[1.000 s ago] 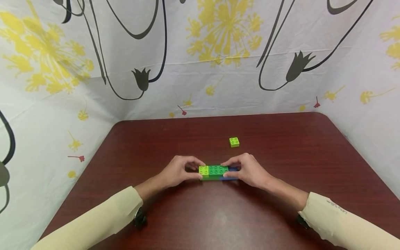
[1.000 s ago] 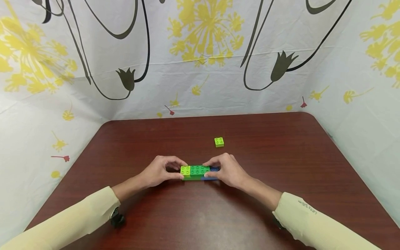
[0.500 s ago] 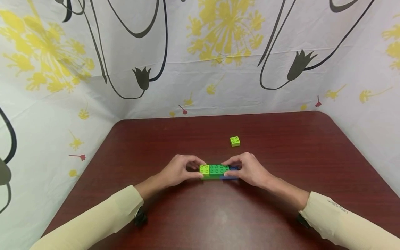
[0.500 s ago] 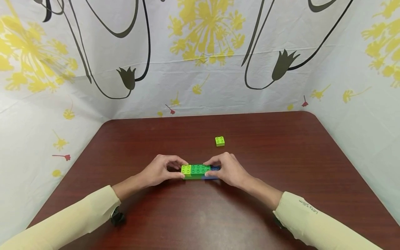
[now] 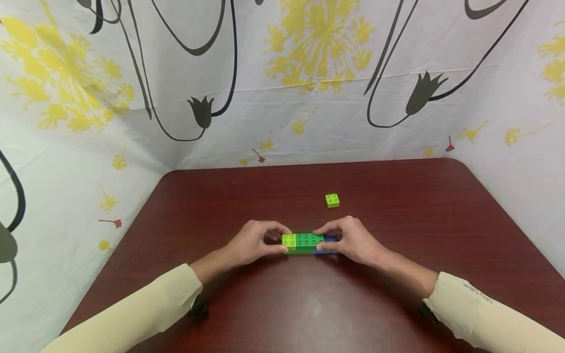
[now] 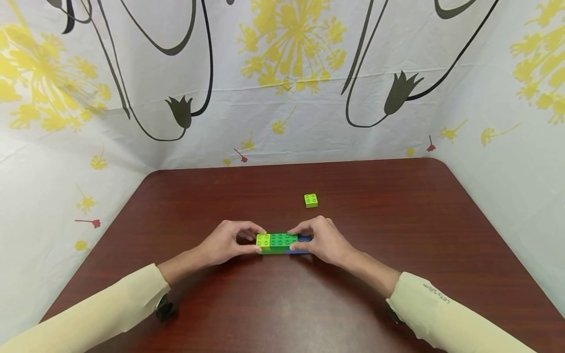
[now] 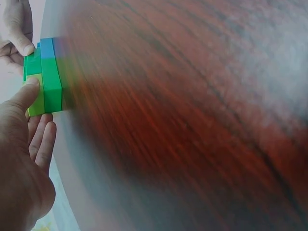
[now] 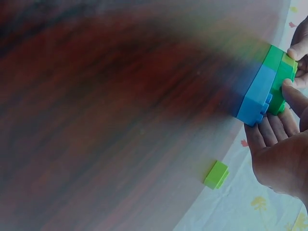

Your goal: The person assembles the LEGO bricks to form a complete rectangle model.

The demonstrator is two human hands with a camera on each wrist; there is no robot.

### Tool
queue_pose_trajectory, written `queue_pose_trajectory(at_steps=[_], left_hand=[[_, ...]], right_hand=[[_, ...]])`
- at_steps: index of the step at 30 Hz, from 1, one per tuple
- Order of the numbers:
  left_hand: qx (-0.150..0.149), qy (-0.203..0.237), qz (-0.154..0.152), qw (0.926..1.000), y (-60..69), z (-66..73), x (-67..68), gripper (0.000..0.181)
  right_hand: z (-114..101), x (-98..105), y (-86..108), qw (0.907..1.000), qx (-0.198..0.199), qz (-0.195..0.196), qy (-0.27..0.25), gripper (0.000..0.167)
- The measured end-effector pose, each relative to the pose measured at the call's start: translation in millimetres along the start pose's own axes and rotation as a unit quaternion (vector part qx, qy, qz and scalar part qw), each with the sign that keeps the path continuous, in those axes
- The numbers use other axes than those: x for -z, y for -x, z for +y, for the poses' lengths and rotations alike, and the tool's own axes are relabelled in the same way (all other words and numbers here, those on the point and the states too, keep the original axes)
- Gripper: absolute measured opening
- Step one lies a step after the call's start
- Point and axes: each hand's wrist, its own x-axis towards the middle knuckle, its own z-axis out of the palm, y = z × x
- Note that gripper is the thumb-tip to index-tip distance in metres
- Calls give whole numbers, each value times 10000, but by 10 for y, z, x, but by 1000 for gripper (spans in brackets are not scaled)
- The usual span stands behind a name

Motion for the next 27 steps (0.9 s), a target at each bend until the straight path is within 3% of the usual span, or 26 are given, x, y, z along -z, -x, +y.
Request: queue_pose_trajectory(at_steps=[15,27], left_hand=[[-209,-124,-34,9997,18,-10,-10,44],[-385,-156,4,9991,-79,46,-73,45]], right_hand=[[16,13,2,10000,76,-5,29,31],[12,5,-5,9999,126,18,93,31]])
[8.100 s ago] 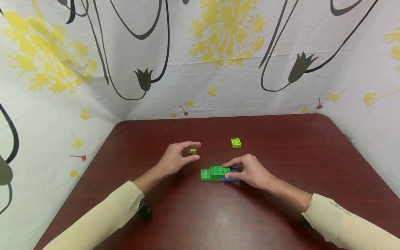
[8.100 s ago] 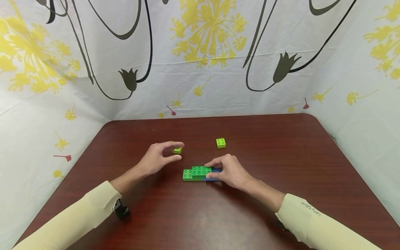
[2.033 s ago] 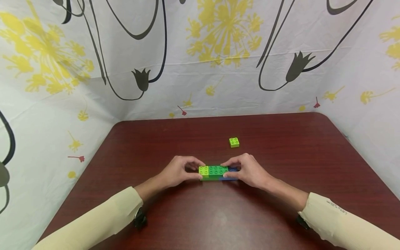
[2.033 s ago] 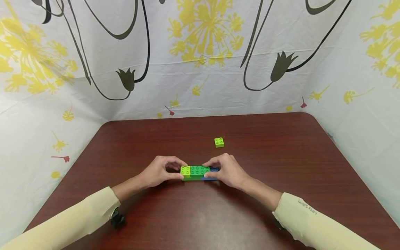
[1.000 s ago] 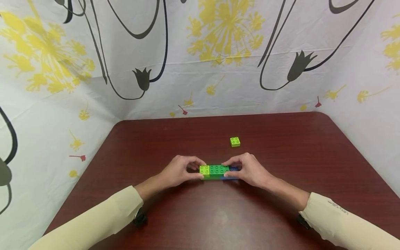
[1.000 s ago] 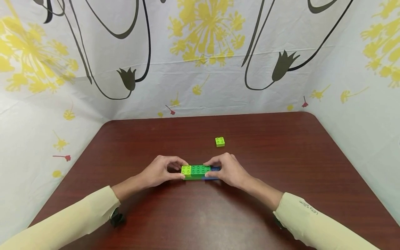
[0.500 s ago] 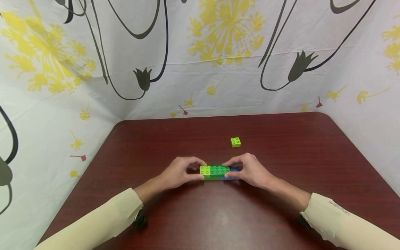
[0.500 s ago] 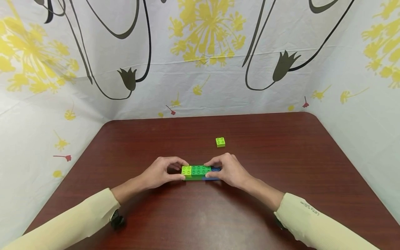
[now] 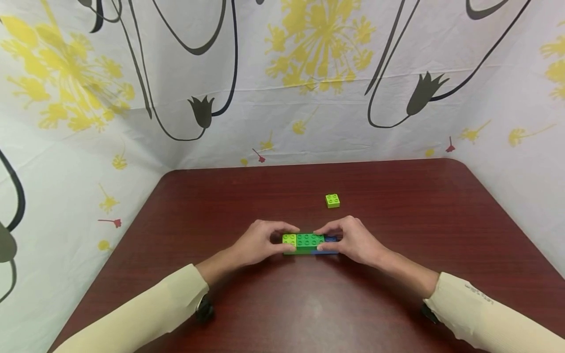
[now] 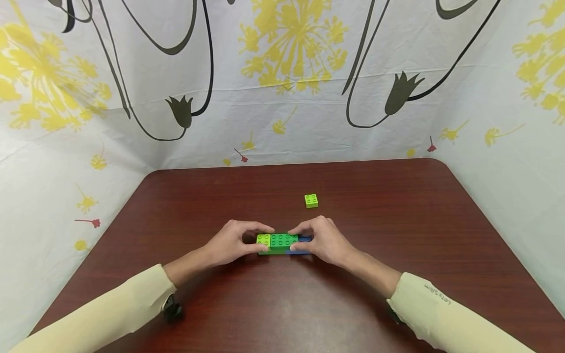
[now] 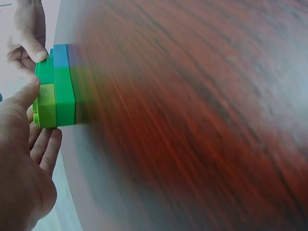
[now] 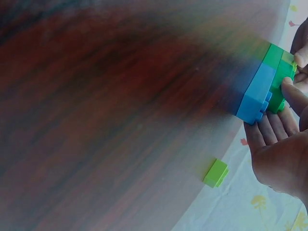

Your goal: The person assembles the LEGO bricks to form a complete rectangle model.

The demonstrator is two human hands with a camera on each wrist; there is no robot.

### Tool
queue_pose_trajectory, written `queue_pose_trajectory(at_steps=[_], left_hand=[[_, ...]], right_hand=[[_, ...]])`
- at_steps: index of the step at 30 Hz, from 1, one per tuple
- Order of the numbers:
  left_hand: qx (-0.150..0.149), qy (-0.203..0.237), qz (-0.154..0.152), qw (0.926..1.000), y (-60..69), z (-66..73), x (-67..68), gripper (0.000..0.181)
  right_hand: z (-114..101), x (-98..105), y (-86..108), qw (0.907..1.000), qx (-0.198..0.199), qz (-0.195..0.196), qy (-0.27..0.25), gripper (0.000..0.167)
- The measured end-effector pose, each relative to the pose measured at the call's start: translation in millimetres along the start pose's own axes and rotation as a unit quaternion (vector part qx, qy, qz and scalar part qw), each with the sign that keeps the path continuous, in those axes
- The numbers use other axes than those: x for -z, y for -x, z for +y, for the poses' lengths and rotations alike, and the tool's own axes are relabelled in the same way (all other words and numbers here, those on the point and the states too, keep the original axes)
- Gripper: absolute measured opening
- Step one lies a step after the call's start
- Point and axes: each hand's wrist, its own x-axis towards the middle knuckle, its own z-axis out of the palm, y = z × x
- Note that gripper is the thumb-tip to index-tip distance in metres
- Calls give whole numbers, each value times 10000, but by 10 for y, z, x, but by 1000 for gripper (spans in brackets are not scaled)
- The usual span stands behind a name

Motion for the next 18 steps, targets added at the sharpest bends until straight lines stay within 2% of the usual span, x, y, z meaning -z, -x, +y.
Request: queue_pose_trajectory(at_steps=[10,18], left_hand=[[-100,34,283,9995,-31,43,-101,42],[-15,100,443,9990,-10,33,-149,42]], right_hand=[[13,-7,6,10000,-9,-25,-28,30],[27,-1,0,10000,10,-26,-73,30]])
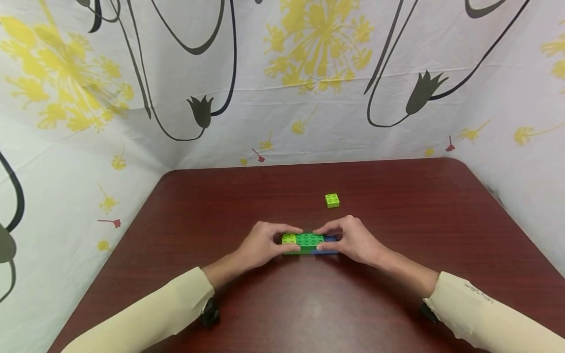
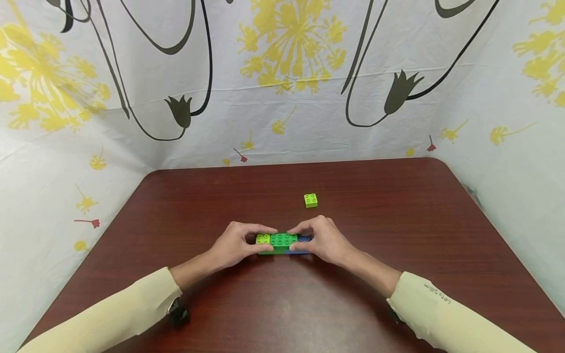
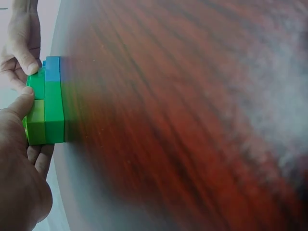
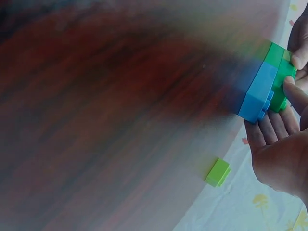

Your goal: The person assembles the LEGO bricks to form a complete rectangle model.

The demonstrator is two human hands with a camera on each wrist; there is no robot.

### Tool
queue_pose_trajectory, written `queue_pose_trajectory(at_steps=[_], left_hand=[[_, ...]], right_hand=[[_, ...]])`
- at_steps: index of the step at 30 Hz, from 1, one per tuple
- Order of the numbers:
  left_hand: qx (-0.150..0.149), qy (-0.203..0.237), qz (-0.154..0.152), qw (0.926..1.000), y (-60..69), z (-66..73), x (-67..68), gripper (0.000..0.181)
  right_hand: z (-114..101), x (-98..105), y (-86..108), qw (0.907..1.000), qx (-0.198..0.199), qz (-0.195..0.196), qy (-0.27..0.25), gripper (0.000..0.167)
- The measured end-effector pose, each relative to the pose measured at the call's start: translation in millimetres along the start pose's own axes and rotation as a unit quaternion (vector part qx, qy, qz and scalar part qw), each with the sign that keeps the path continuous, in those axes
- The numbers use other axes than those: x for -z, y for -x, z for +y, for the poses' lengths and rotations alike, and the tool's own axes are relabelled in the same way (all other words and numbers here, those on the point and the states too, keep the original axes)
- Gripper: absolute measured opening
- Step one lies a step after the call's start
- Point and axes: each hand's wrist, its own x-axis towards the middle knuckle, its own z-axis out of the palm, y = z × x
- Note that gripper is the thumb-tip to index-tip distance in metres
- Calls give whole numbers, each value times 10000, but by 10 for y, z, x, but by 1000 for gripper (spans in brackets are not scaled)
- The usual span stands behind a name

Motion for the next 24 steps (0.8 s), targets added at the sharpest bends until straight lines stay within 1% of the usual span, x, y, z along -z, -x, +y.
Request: queue_pose_trajectory(at_steps=[5,10,17,24], left_hand=[[78,83,63,9999,21,-10,-16,44],[83,147,140,9998,34,-23,-40,44],[130,209,170,9996,34,-35,-59,43],[129,232,194,9995,40,-38,-64,42]], right_hand=[[4,3,2,10000,17,5,-38,31],[14,6,8,10000,32,21,-25,32],[15,8,28,9998,-93,-22,-152,33],[23,15,27,9996,-137,-101,-232,35]])
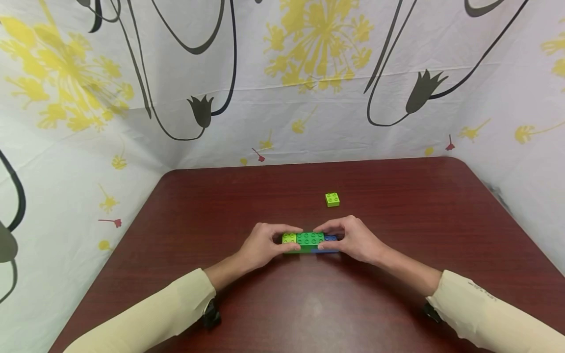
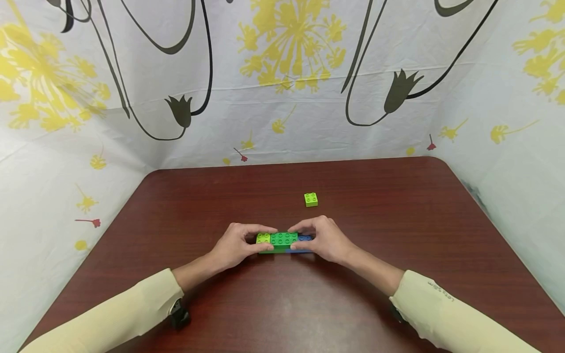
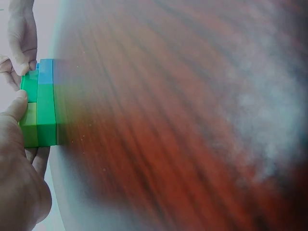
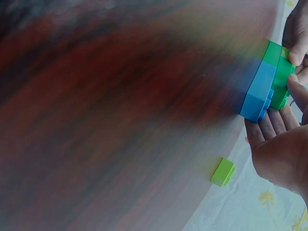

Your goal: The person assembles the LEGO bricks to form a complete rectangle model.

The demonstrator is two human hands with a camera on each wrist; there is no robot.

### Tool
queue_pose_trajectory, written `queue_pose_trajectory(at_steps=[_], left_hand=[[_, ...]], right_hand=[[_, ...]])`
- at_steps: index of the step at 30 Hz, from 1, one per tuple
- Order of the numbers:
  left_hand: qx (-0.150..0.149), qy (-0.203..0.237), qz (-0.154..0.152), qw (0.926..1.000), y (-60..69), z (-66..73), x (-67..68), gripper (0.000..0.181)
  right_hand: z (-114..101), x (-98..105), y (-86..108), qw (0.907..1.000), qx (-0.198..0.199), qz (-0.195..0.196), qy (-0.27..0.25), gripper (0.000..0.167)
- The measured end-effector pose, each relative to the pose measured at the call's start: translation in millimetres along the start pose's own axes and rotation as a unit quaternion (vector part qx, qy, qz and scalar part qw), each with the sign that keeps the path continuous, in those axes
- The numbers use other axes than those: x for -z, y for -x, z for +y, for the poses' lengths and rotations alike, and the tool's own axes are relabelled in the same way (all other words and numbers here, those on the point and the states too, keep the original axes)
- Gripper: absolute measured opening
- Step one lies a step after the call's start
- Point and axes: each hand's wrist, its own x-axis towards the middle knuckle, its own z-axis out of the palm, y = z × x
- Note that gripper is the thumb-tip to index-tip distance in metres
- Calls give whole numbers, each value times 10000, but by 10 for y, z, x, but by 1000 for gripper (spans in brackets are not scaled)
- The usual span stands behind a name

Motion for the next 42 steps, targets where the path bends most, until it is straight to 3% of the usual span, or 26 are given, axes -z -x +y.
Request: queue_pose_trajectory(at_steps=[9,21,33,42], left_hand=[[-1,-14,-19,10000,7,-9,4,42],[120,-45,-19,9999,10,7,4,43],[73,-138,1,9999,2,14,0,43],[-11,-141,20,9999,-4,12,-1,43]], right_hand=[[19,49,-1,9993,39,15,-360,39],[15,236,-62,9959,-186,531,-709,47],[112,376,-193,9920,-259,1142,-464,59],[260,456,-315,9918,-447,1124,-418,74]])
